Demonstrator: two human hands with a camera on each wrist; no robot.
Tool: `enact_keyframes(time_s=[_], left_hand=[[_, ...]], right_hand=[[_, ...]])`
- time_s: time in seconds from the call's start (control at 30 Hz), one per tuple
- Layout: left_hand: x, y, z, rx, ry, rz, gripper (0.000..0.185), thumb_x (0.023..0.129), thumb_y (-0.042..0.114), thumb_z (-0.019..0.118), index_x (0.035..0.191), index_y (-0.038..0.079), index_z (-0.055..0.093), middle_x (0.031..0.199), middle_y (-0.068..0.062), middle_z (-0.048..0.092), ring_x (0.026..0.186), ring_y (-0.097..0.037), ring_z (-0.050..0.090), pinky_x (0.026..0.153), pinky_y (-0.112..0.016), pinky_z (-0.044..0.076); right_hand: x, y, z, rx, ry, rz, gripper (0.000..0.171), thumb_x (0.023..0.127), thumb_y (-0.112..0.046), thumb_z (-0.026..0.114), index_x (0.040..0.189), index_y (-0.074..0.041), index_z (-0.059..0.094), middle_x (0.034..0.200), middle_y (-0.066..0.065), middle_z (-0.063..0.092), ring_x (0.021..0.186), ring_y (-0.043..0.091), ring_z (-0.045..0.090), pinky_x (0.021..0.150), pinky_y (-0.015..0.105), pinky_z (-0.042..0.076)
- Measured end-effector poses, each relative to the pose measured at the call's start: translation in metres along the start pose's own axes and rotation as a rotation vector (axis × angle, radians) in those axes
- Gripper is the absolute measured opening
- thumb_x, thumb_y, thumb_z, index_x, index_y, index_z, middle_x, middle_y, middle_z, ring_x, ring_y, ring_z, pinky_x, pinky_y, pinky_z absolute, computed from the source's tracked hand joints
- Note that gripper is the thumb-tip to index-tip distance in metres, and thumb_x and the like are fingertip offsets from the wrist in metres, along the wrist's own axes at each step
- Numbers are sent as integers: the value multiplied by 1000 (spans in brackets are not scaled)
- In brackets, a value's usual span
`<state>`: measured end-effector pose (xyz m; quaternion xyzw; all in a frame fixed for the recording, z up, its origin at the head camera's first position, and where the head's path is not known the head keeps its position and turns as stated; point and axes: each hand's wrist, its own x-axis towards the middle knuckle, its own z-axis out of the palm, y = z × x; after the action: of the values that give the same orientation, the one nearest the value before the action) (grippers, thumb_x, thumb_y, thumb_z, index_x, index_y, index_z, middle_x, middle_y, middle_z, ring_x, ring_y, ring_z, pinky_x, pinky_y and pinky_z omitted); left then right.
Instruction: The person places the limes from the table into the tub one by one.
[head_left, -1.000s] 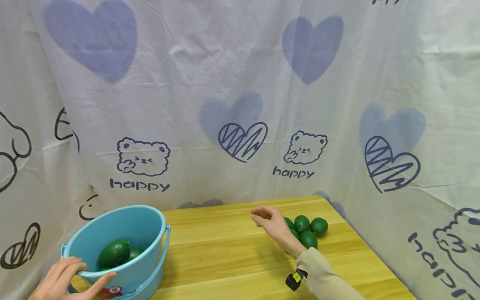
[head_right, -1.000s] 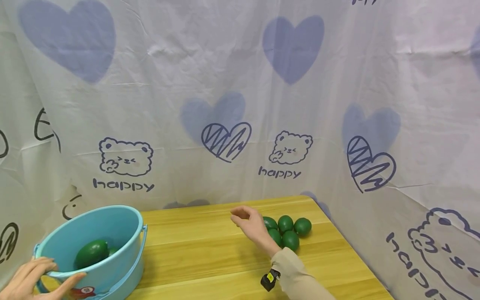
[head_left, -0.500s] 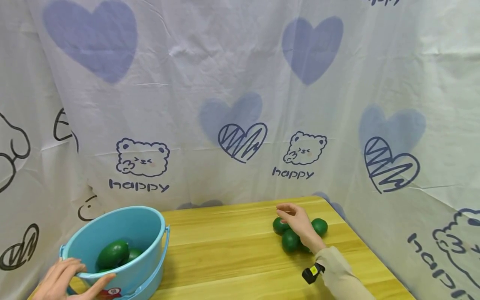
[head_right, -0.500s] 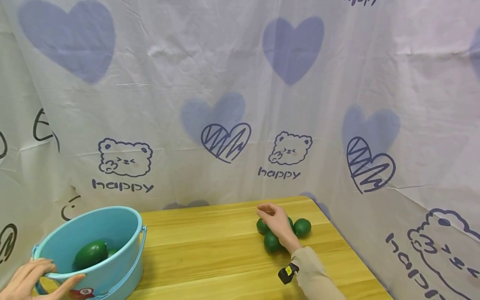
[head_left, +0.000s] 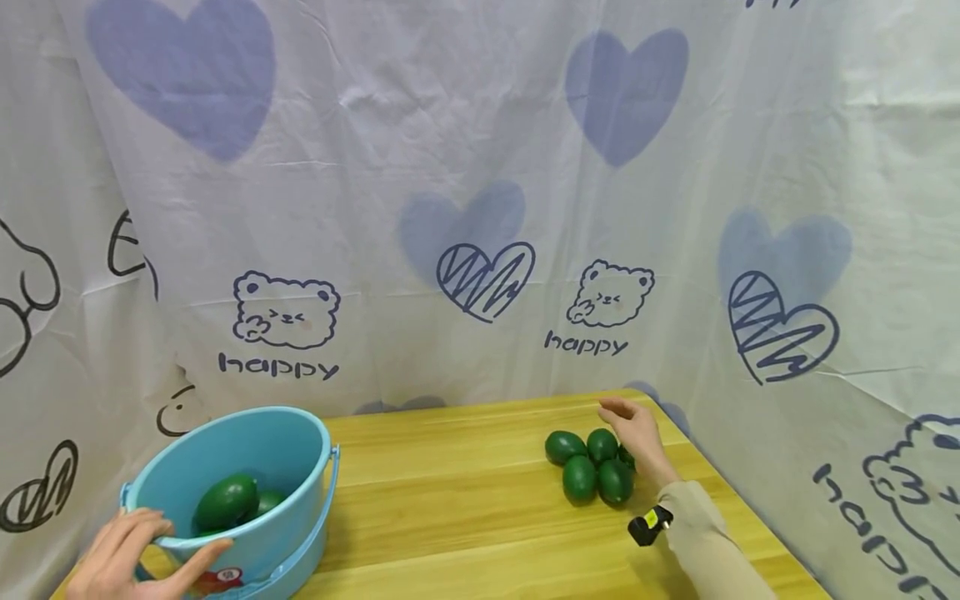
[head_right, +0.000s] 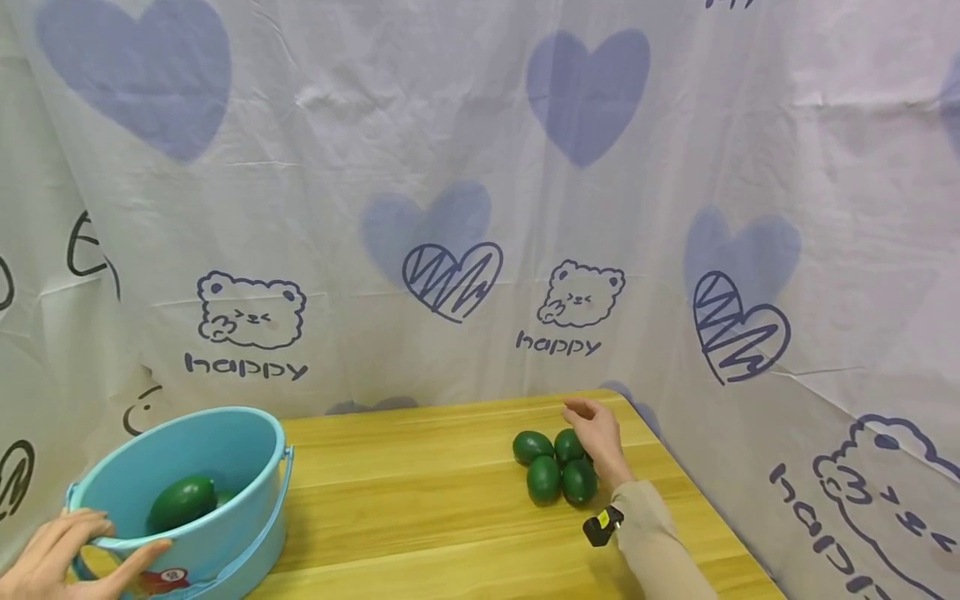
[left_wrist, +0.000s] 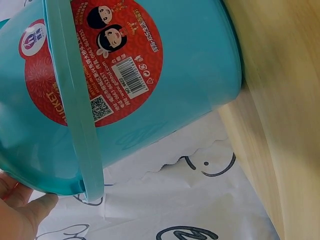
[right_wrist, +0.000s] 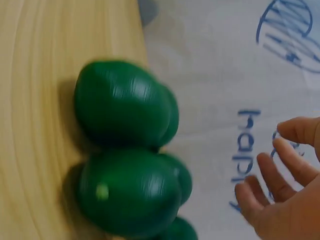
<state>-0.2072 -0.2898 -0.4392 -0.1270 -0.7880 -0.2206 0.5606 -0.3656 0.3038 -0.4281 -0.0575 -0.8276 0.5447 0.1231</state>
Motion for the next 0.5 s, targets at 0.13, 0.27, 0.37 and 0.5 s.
enact_keyframes(time_s=[0.13, 0.27, 0.37, 0.5], left_hand=[[1, 3, 0, 2, 6, -95, 69, 41, 45, 97, 77, -4, 63, 83, -21, 61, 86, -8, 44, 89, -1, 23], [1, 3, -3, 8, -23, -60, 72, 43, 49, 95, 78, -4, 63, 81, -20, 60, 84, -20, 47, 92, -2, 22], [0, 3, -6, 25, -67, -19, 76, 47, 61, 90, 81, -2, 64, 81, -18, 60, 84, -33, 49, 98, -5, 20], [0, 4, -9, 37, -106, -7, 75, 48, 60, 90, 83, -1, 65, 82, -17, 61, 86, -34, 50, 100, -5, 18]], right_hand=[[9, 13, -9, -76, 37, 39, 40, 98, -20, 57, 134, -2, 56, 137, 22, 54, 125, 39, 50, 105, 52, 40], [18, 23, -20, -174, 10, 45, 42, 96, -18, 57, 134, 1, 55, 137, 26, 53, 123, 44, 50, 103, 54, 42], [24, 30, -26, -253, -23, 11, 42, 95, -15, 59, 132, 5, 56, 135, 29, 54, 122, 46, 51, 102, 55, 42], [29, 40, -31, -303, -71, -8, 45, 92, -13, 61, 131, 8, 54, 136, 31, 51, 126, 49, 47, 105, 56, 40]])
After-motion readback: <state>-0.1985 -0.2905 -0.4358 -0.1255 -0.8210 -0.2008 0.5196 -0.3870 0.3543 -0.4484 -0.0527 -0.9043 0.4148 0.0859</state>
